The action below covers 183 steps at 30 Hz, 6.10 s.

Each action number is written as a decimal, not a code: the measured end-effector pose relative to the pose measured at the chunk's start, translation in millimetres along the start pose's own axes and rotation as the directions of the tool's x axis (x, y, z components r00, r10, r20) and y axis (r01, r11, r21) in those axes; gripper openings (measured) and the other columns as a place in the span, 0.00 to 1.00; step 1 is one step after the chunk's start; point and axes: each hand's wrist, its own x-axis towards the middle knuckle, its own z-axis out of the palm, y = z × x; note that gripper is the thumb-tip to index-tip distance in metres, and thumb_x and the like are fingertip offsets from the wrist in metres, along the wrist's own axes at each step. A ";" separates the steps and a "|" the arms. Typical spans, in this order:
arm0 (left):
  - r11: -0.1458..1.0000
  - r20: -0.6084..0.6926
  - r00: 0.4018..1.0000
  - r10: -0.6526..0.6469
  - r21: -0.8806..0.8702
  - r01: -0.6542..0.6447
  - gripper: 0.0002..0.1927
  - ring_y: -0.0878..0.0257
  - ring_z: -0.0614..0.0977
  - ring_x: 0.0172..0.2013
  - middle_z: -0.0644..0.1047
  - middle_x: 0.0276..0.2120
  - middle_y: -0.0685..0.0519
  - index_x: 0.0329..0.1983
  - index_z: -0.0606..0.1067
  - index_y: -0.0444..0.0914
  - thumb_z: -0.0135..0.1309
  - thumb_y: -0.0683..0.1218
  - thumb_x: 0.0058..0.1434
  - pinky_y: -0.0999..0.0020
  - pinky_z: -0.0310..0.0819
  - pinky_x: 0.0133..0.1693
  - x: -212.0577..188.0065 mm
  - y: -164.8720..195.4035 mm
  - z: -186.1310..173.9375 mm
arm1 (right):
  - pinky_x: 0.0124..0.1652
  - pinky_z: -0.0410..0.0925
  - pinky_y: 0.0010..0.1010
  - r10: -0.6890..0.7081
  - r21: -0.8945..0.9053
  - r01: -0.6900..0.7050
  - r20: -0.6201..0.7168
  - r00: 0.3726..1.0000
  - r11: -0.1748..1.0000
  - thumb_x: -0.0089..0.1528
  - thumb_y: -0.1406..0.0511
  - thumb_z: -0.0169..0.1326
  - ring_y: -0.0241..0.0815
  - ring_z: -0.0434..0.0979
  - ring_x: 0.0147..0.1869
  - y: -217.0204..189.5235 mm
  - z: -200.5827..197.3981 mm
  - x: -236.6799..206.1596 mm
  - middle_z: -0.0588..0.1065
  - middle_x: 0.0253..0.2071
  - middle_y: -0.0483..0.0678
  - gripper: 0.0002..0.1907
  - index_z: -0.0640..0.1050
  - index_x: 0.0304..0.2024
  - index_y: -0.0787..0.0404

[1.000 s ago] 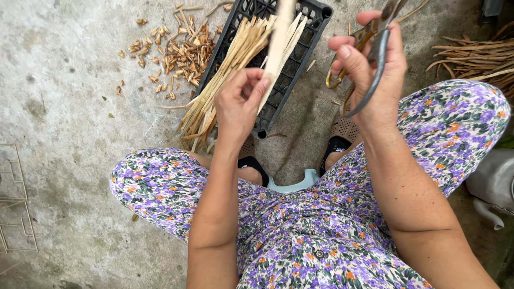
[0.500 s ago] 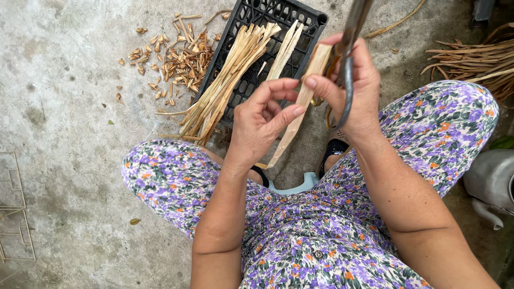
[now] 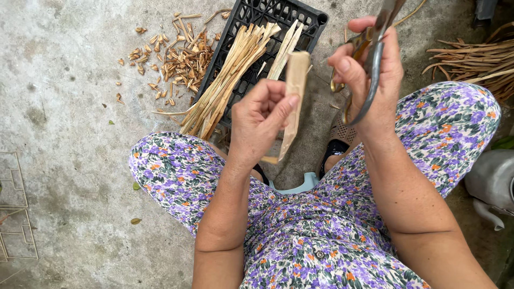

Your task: The person sits on a low stool and processes dried palm leaf strips. They peel and fold the ends of individual strips by hand, stretch a long strip, then use scissors to trim the torn edges off each strip and place the trimmed strips into a black plastic crate.

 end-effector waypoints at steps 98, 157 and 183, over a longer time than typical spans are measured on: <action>0.944 -0.148 0.986 0.074 -0.308 -0.117 0.09 0.73 0.79 0.35 0.81 0.37 0.55 0.48 0.77 0.34 0.61 0.42 0.68 0.79 0.75 0.37 20.4 -26.2 -21.7 | 0.44 0.66 0.19 0.270 -0.286 -0.167 0.374 0.887 0.944 0.60 0.56 0.67 0.27 0.68 0.43 20.6 20.4 -19.3 0.71 0.44 0.39 0.34 0.73 0.64 0.63; 0.985 0.267 0.949 -0.165 0.103 0.142 0.13 0.73 0.82 0.32 0.82 0.33 0.58 0.56 0.79 0.44 0.53 0.49 0.72 0.77 0.79 0.31 -10.6 -51.9 5.5 | 0.40 0.71 0.32 -0.082 0.044 0.097 -0.270 0.959 0.994 0.74 0.70 0.62 0.46 0.79 0.39 22.0 -56.4 10.4 0.79 0.45 0.58 0.19 0.68 0.62 0.67; 0.479 -0.293 0.951 -0.099 0.823 0.303 0.13 0.58 0.76 0.40 0.74 0.39 0.51 0.45 0.79 0.41 0.62 0.52 0.63 0.62 0.76 0.40 40.3 -205.5 -60.5 | 0.40 0.74 0.29 0.080 0.240 -0.042 -0.153 0.985 0.970 0.77 0.68 0.59 0.43 0.81 0.41 27.5 -45.4 3.4 0.77 0.44 0.57 0.14 0.71 0.61 0.66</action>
